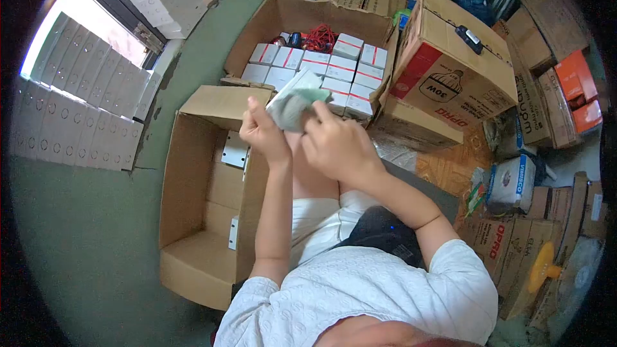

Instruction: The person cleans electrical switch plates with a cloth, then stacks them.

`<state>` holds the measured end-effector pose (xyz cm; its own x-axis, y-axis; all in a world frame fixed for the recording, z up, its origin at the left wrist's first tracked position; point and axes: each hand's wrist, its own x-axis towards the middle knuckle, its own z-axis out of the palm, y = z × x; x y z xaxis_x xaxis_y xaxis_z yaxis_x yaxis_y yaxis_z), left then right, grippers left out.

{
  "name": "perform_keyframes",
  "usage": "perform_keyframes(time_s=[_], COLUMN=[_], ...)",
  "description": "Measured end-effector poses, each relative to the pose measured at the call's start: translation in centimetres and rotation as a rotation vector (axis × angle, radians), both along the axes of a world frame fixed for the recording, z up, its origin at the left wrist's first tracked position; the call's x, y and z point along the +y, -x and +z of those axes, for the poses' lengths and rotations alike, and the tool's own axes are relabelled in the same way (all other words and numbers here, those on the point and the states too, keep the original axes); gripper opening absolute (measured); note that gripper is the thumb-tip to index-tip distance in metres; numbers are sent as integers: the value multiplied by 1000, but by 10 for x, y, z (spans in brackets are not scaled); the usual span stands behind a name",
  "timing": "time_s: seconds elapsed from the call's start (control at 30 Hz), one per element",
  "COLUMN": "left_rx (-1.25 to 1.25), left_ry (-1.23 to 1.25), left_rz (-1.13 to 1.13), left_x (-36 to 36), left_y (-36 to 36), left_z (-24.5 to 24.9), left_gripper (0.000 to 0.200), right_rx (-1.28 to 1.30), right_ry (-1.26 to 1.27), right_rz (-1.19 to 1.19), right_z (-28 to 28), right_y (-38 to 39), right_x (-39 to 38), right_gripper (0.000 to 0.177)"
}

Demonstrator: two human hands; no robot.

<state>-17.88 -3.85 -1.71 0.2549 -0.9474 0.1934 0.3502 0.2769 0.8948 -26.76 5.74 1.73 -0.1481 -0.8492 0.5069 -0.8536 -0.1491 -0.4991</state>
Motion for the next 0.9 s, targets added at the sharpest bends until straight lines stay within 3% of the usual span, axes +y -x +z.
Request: perform_keyframes(time_s=[0.1, 0.17, 0.23, 0.3, 0.43, 0.47, 0.5, 0.57, 0.6, 0.63, 0.67, 0.7, 0.77, 0.83, 0.87, 0.9], left_rx=[55, -82, -63, -40, 72, 7, -61, -52, 11, 76, 77, 154, 243, -8, 54, 116], left_ry=[-102, -31, 30, 17, -91, -79, -71, -38, -125, -210, -203, -166, -121, -121, -231, -335], left_rz=[-38, -41, 38, 60, -142, -96, -51, -40, -78, -113, -110, -253, -434, -803, -918, -1036], left_x=[6, 6, 6, 7, 15, 15, 16, 21, 24, 25, 22, 16, 11, 15, 20, 23], left_y=[6, -7, -10, -8, -10, -10, -12, -14, -12, -12, -17, -23, -26, -26, -29, -31], left_z=[6, -6, -3, 4, 10, 4, 0, 4, 14, 20, 14, 2, -1, 10, 14, 16], left_gripper=[48, 47, 48, 48, 48, 48, 48, 48, 44, 43, 43, 40, 46, 64, 59, 57], right_rx=[25, 23, -31, 15, 38, -1, -78, -189, -476, -472, -822, -1171, -1125, -1012, -836, -862], right_ry=[84, -148, -70, 20, -38, -38, -142, -120, -205, -198, -251, -300, -214, -178, -104, -146], right_rz=[83, -100, -116, -49, 169, 74, -29, -96, 42, 50, 105, 154, 177, 91, 60, 40], right_z=[4, -2, -5, -4, 14, -2, -1, -12, -11, -10, -7, 2, -1, -13, -27, -34], right_y=[3, 25, 31, 17, 9, 16, 25, 46, 50, 49, 45, 41, 49, 58, 65, 64], right_x=[-3, -12, -15, -4, 17, 13, 9, -3, -10, -9, -2, 3, 1, -8, -14, -15], right_gripper=[14, 14, 14, 14, 11, 13, 15, 16, 17, 17, 19, 21, 26, 28, 30, 31])
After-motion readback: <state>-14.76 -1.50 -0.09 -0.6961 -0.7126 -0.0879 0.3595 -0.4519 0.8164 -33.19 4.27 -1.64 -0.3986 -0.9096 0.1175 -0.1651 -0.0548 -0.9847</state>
